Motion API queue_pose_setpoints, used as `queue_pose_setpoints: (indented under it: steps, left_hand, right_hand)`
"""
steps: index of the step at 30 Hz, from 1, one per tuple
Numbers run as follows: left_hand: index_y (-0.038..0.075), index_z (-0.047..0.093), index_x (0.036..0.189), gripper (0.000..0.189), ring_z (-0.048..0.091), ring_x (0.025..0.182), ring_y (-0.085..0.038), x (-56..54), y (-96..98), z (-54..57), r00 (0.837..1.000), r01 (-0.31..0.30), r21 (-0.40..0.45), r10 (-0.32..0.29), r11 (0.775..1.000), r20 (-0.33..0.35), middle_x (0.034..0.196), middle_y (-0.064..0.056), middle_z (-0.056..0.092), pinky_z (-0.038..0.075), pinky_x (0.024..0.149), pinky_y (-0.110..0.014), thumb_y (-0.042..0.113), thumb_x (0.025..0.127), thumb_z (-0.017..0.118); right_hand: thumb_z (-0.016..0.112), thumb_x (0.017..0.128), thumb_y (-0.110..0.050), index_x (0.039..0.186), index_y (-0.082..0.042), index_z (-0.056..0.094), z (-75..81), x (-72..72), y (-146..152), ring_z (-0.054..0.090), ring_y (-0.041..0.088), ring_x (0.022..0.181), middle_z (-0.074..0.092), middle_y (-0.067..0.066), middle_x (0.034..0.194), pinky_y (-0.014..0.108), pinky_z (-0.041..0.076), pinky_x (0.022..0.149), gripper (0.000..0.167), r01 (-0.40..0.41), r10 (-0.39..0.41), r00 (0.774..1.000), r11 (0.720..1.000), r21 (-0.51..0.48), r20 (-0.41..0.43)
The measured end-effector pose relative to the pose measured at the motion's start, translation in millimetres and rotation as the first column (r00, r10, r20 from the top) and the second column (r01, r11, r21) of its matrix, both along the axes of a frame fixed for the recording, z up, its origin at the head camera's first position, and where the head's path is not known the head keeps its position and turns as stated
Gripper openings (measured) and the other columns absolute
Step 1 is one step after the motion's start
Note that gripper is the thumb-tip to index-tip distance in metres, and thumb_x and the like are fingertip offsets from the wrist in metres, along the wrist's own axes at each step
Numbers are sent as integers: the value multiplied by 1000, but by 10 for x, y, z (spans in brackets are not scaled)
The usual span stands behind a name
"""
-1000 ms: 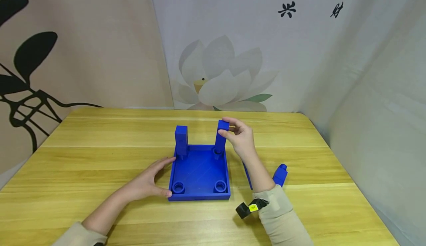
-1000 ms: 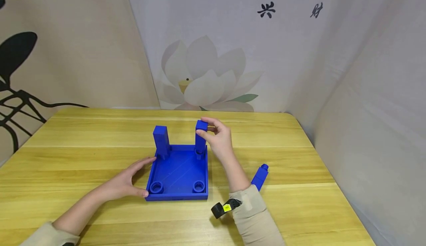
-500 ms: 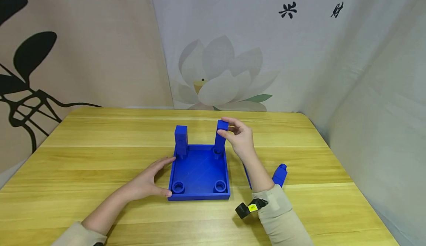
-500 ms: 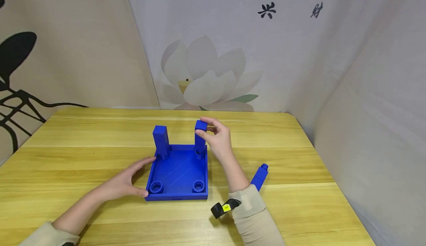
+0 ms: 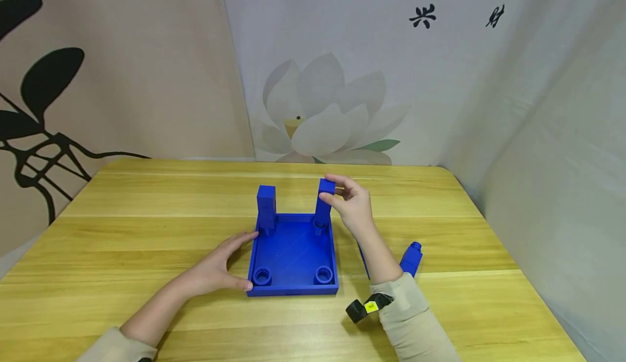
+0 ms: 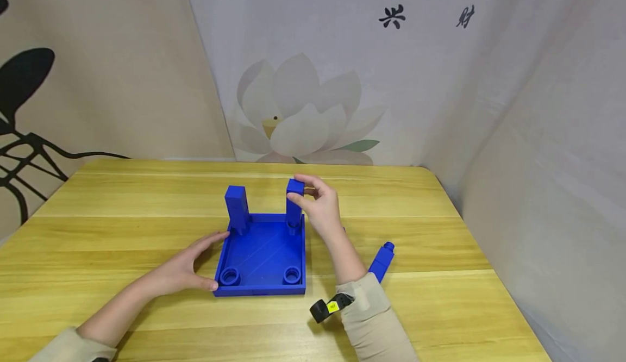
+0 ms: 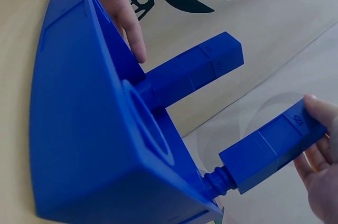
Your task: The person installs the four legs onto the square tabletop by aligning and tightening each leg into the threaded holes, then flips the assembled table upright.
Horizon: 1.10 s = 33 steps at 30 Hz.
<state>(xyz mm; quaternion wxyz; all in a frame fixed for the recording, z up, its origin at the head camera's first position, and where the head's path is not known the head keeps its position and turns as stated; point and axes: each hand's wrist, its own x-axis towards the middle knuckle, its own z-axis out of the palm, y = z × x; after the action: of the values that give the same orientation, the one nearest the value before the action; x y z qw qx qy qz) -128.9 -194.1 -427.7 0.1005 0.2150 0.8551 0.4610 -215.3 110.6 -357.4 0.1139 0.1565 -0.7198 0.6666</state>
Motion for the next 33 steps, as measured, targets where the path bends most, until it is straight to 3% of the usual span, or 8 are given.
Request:
queue_pose_setpoints:
  steps: [8, 16, 22, 30, 33]
  left_hand:
    - [17, 31, 150, 102, 19, 137, -46, -3, 1, -12, 1000, 2, 0, -2, 1000, -2, 152, -22, 23, 21, 103, -68, 44, 68, 84]
    - [17, 30, 151, 102, 19, 137, -47, 2, 9, -10, 1000, 0, -4, 0, 1000, 5, 152, -23, 23, 21, 102, -68, 44, 68, 84]
    - [16, 31, 150, 102, 19, 137, -46, 5, 5, -5, 1000, 0, 6, 0, 1000, 4, 152, -23, 24, 20, 103, -67, 43, 68, 84]
    - [15, 31, 150, 102, 20, 137, -45, 8, 3, 5, 1000, 2, 13, -2, 1000, 4, 152, -21, 25, 20, 103, -67, 42, 68, 85]
    - [14, 31, 150, 102, 19, 137, -45, 6, 4, 8, 1000, 6, 16, -6, 1000, 2, 152, -21, 25, 20, 103, -67, 42, 68, 85]
  right_hand:
    - [76, 80, -1, 115, 7, 65, -39, 7, 10, 62, 27, 94, 65, 16, 113, 31, 52, 80, 37, -14, 14, 1000, 1000, 11, -23]
    - [75, 81, -2, 114, 5, 65, -104, -3, 10, 59, 35, 98, 64, 15, 115, 46, 50, 85, 35, -38, 38, 999, 999, 33, -5]
    - [75, 81, 0, 116, 8, 63, -104, 3, 5, 59, 37, 99, 62, 19, 117, 42, 50, 84, 37, -33, 33, 999, 999, 17, 6]
    - [75, 81, -2, 112, 4, 66, -122, -3, -23, 59, 28, 94, 63, 15, 112, 35, 49, 84, 32, -10, 9, 1000, 1000, 5, 4]
    - [73, 82, 1, 113, 6, 64, -52, 51, -31, 58, 31, 97, 62, 18, 113, 37, 48, 87, 33, -20, 20, 1000, 1000, 18, -4]
